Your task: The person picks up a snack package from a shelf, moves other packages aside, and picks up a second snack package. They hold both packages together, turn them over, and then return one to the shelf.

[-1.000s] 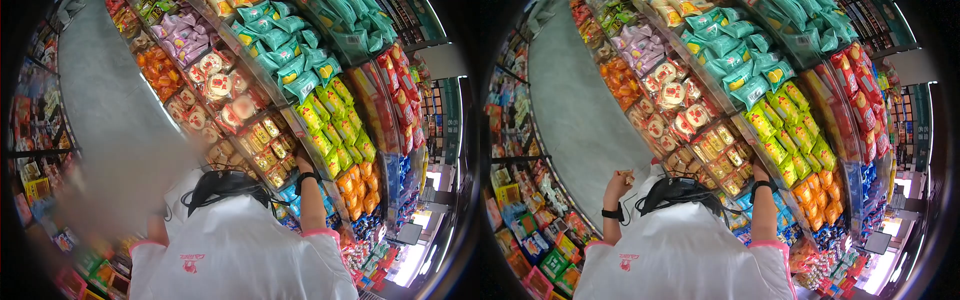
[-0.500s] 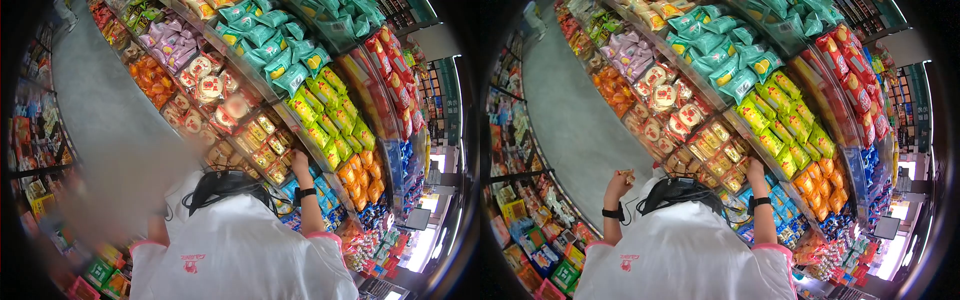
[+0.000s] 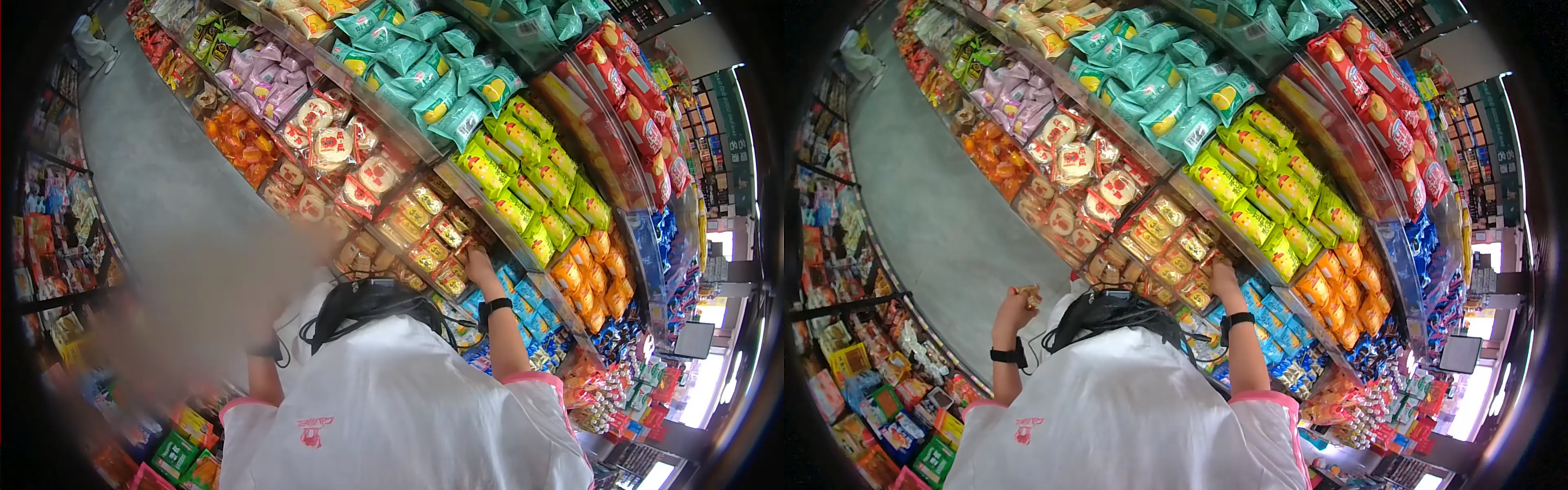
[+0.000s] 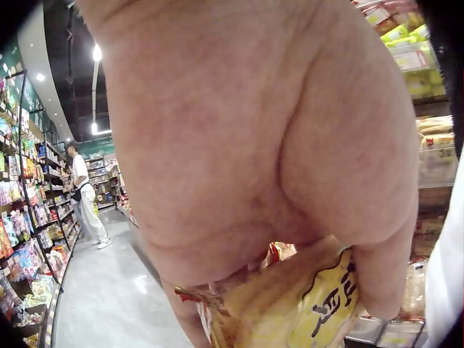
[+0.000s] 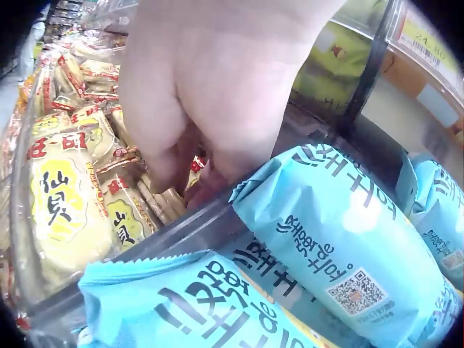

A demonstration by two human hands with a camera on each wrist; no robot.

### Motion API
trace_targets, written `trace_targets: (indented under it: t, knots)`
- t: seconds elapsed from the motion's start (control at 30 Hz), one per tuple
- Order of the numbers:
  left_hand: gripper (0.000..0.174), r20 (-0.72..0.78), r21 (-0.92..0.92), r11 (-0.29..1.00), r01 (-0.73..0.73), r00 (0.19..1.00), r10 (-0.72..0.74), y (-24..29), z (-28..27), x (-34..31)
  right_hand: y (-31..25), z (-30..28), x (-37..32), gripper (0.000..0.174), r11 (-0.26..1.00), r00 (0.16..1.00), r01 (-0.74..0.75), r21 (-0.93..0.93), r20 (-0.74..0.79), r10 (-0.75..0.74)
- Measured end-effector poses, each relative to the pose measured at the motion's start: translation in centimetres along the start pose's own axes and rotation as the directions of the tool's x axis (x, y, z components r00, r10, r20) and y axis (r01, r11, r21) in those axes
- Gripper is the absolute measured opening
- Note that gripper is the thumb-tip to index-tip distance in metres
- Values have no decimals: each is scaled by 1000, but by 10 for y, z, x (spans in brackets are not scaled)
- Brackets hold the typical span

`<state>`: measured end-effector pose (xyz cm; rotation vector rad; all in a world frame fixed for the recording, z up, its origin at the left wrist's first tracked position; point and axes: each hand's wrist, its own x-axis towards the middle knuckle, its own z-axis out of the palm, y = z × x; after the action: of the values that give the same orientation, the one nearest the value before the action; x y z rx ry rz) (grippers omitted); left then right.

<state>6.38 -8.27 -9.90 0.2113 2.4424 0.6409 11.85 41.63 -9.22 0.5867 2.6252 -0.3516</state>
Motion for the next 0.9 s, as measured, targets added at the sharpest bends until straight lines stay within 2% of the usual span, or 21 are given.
trace_targets:
  t: [0.1,0.2,0.3,0.4,0.5,0.6,0.7,0.8,0.9]
  knots:
    - [43,-17,-35,999,1,1000,-2,2,1,-2,15,10,15,36,996,997,61,-73,55,-57]
    - [43,-7,-4,1000,-17,1000,17,-2,4,-2,10,-1,19,39,998,993,-54,35,105,50]
    - [43,13,15,998,54,998,-54,4,2,-5,-8,-32,8,41,997,989,-26,79,144,14]
    - [43,0,-31,993,116,993,-116,-12,20,-1,-8,-33,4,42,997,996,12,73,88,-19]
    - [44,19,-51,994,97,995,-96,-12,21,-2,-4,-3,9,39,994,989,-108,22,-94,110]
    - [45,25,1,994,105,994,-105,-5,18,-1,-5,15,8,37,989,966,-147,26,-212,149]
    - [45,60,4,995,95,994,-96,0,12,0,0,11,4,37,996,993,-93,8,-70,94]
    - [45,45,-34,997,72,996,-71,10,4,-2,2,-5,-4,38,992,996,-57,110,-62,64]
    - [43,93,-10,997,73,993,-72,16,-3,0,4,-7,-11,39,987,956,-45,154,-279,87]
